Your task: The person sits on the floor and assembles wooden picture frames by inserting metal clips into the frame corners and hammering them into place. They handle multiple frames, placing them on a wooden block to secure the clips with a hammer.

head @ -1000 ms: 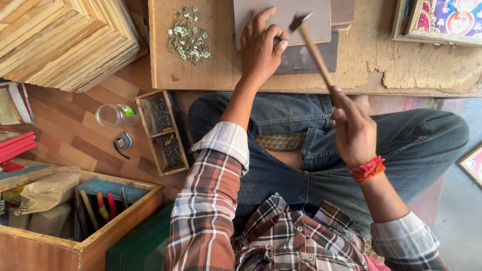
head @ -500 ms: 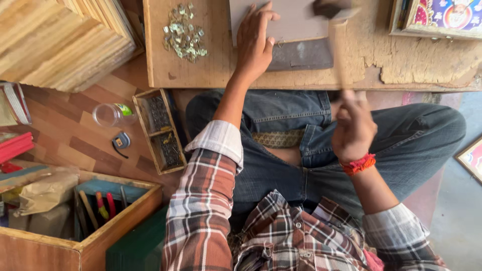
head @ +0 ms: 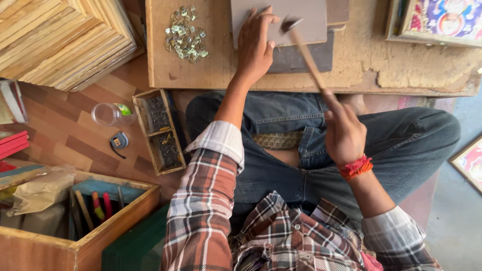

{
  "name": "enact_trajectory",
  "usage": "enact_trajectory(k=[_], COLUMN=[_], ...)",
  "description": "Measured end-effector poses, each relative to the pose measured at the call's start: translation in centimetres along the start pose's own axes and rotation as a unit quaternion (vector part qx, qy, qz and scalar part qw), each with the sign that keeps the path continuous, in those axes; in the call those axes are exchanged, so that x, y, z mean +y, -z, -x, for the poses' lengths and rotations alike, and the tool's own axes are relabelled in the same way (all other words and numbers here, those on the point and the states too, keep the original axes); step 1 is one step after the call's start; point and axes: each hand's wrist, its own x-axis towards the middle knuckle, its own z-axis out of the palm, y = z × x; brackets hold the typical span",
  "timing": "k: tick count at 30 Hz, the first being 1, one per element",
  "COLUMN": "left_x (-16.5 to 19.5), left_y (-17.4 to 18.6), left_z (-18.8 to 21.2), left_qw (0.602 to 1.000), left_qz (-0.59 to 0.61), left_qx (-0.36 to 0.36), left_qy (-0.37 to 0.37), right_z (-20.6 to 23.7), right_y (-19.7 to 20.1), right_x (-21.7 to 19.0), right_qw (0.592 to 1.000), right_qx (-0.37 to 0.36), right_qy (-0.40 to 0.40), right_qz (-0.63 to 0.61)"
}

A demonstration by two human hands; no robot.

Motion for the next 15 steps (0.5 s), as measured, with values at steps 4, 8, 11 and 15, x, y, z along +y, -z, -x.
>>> enact_trajectory(k=[4,8,11,15], left_x=[0.0,0.1,-0.2,-0.7], left_y=[-0.1,0.0,0.5,2.0], left_z=[-0.2,-0.3,0.6,2.1], left_qw=[1.0,0.999,0.989,0.946], left_qz=[-0.012,0.008,-0.036,-0.017], left_qx=[0.005,0.022,0.143,0.209], left_qy=[-0.006,-0.023,0.0,0.248], right_z=[0.3,1.8,4.9,5.0], right_y=[-0.5,-0.7,-0.2,-0.9], right_x=[0.7,2.2,2.6,3.3], right_qw=[0.999,0.992,0.928,0.895], right_qx=[0.007,-0.092,-0.114,-0.121], right_qy=[-0.01,-0.091,-0.264,-0.285], right_qz=[0.037,0.01,-0.237,-0.321])
